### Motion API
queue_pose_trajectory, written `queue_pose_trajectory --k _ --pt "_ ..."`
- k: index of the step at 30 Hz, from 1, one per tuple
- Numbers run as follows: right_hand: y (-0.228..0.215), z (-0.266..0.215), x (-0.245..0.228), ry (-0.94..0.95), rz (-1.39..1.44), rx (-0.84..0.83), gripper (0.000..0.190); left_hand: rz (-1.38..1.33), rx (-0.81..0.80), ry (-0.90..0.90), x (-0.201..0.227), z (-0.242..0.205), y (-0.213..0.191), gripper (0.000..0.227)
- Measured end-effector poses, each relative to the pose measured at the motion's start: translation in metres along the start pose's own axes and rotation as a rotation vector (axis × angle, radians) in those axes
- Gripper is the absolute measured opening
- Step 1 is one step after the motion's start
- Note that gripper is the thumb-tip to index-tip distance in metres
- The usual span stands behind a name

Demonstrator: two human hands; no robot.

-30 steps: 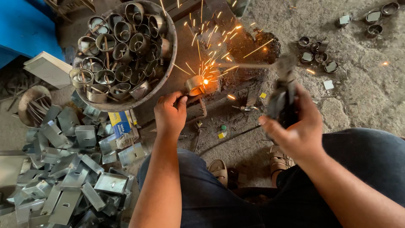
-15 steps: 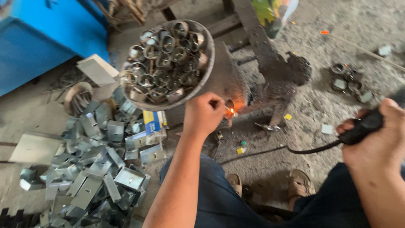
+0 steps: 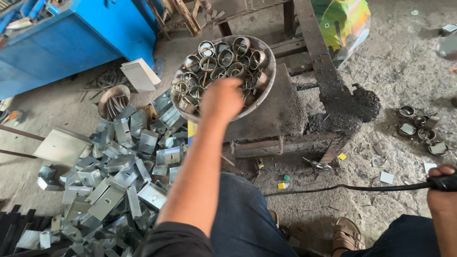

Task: The person welds metal rings onto a metal structure using a welding rod.

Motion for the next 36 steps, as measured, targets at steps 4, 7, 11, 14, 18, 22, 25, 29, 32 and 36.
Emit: queue_pose_trajectory --k 4,7,11,14,18,22,25,29,32,36 --pt "0.003 -0.008 0.009 0.017 -0.14 0.083 0.018 0.443 -0.288 -0.094 -0.076 0.019 -0.011 0.026" --pt "0.014 -0.004 0.017 0.106 -0.121 0.205 0.023 0.373 -0.313 -0.092 -0.104 0.021 0.003 0.035" --pt "0.027 -0.009 0.016 0.055 -0.262 0.215 0.027 0.366 -0.226 0.072 -0.113 0.031 0.024 0.028" --pt "0.03 -0.014 0.008 0.057 -0.325 0.27 0.036 0.328 -0.169 0.105 -0.116 0.032 0.029 0.028" --pt "0.055 -0.022 0.005 0.034 -0.323 0.277 0.033 0.188 -0.014 0.173 -0.107 0.019 0.009 0.017" --pt "0.144 -0.057 0.004 0.086 -0.331 0.415 0.055 -0.05 0.083 0.17 -0.088 -0.012 -0.014 0.013" --pt "0.226 -0.09 0.001 0.1 -0.428 0.386 0.044 -0.231 -0.09 -0.182 -0.083 -0.044 0.003 0.017" --pt "0.291 -0.116 0.004 0.088 -0.585 0.383 0.033 -0.806 -0.325 -0.232 -0.066 -0.075 0.065 0.014" --pt "0.306 -0.125 0.008 0.111 -0.629 0.275 0.028 -0.849 -0.454 -0.318 -0.048 -0.079 0.111 0.014" --pt "0.308 -0.134 0.015 0.08 -0.862 0.042 0.035 -0.442 -0.376 -0.351 -0.032 -0.065 0.131 0.015"
Point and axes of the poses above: each hand's wrist, its own z-axis towards the middle knuckle, its own y-axis out of the palm, x = y × z, the point moved 3 cm from there along z, towards the middle knuckle, and after that the axes turned 3 degrees about -y, right-handed, at the moved point
